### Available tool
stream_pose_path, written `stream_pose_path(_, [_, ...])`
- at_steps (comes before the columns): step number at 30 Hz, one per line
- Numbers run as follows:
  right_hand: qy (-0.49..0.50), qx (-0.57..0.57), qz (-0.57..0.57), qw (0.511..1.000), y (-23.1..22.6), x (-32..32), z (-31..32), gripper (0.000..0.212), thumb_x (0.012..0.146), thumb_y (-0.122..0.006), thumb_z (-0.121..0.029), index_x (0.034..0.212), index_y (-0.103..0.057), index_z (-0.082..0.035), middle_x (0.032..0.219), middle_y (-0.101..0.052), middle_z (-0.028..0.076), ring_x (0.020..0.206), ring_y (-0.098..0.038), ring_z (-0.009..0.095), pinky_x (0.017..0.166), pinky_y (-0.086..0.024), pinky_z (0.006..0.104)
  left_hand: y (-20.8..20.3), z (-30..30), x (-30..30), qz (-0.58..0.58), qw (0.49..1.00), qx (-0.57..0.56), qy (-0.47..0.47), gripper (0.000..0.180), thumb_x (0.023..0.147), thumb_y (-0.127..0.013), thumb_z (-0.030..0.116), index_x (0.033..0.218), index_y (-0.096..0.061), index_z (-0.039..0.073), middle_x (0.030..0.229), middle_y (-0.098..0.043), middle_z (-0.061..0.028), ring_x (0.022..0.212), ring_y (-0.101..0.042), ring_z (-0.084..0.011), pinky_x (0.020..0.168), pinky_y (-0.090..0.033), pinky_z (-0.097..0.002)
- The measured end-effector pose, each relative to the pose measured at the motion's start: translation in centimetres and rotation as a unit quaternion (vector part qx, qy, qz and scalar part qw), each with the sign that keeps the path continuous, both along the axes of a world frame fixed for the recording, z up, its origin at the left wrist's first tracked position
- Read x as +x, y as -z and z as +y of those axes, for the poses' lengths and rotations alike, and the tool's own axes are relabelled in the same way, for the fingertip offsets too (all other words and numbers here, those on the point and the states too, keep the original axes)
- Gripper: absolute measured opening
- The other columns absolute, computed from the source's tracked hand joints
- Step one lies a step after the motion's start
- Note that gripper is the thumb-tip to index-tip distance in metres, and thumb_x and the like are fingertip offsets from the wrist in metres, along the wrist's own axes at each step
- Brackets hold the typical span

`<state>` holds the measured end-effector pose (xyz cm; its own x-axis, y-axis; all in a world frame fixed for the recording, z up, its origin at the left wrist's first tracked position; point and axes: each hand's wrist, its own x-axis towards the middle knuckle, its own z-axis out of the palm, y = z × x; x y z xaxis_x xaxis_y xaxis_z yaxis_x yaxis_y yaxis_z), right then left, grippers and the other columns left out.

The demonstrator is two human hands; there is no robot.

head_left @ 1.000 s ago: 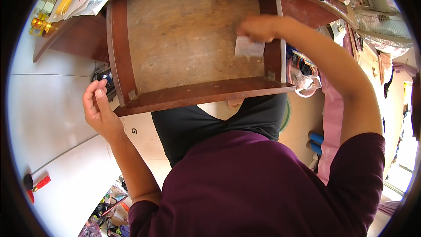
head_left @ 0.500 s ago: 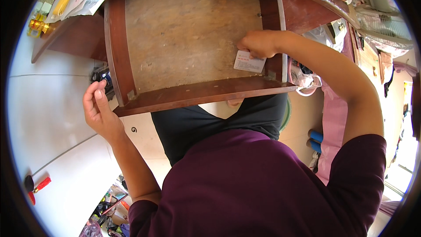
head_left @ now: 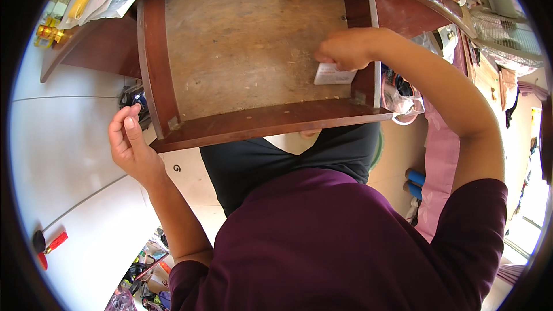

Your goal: The person sorts through items in a wooden dresser drawer by hand, picking up debris and placing a yellow pouch, wet wipes, and several cards back into the drawer.

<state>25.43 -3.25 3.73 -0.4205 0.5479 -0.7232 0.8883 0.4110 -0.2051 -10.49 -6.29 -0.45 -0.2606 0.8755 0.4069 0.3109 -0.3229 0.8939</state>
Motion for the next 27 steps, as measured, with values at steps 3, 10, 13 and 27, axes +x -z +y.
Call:
stream_pose_path(3, [-0.071,-0.011,0.037,0.997,2.8,0.1,-0.3,0.010,0.065,-0.056,-0.001,0.074,-0.051,-0.001,0.070,-0.055,0.017,0.069,-0.052,0.036,0.061,-0.040,0.0417,0.0,0.2,0.1,-0.002,1.000,0.003,0.006,0.020,0.089,-0.048,0.015,0.097,-0.056,-0.002,0.091,-0.061,-0.0108,0.089,-0.057,-0.0166,0.083,-0.043,-0.0277])
stream_pose_path(10, [0.031,0.018,0.156,0.987,3.8,-1.6,-0.6,0.008,0.070,-0.054,-0.005,0.075,-0.049,-0.001,0.069,-0.055,0.016,0.068,-0.053,0.034,0.060,-0.040,0.0399,-0.3,0.0,0.2,0.037,0.999,-0.016,0.006,0.021,0.090,-0.045,0.015,0.097,-0.055,-0.001,0.092,-0.061,-0.0104,0.091,-0.057,-0.0173,0.085,-0.043,-0.0308])
stream_pose_path(13, [0.041,0.025,0.209,0.977,3.3,-0.4,-0.1,0.006,0.070,-0.052,-0.004,0.073,-0.047,-0.002,0.066,-0.053,0.014,0.064,-0.051,0.032,0.057,-0.039,0.0389,-0.4,0.1,0.3,0.046,0.999,-0.020,0.011,0.021,0.090,-0.045,0.015,0.097,-0.055,-0.001,0.093,-0.061,-0.0102,0.091,-0.057,-0.0171,0.086,-0.042,-0.0307])
stream_pose_path(27, [-0.074,-0.036,0.181,0.980,4.0,-2.1,0.6,0.010,0.066,-0.053,0.000,0.071,-0.044,-0.001,0.063,-0.047,0.014,0.059,-0.043,0.031,0.056,-0.035,0.0391,-0.4,0.2,0.8,0.018,1.000,-0.010,-0.006,0.019,0.087,-0.052,0.015,0.094,-0.057,-0.002,0.089,-0.061,-0.0094,0.086,-0.056,-0.0152,0.080,-0.042,-0.0262])
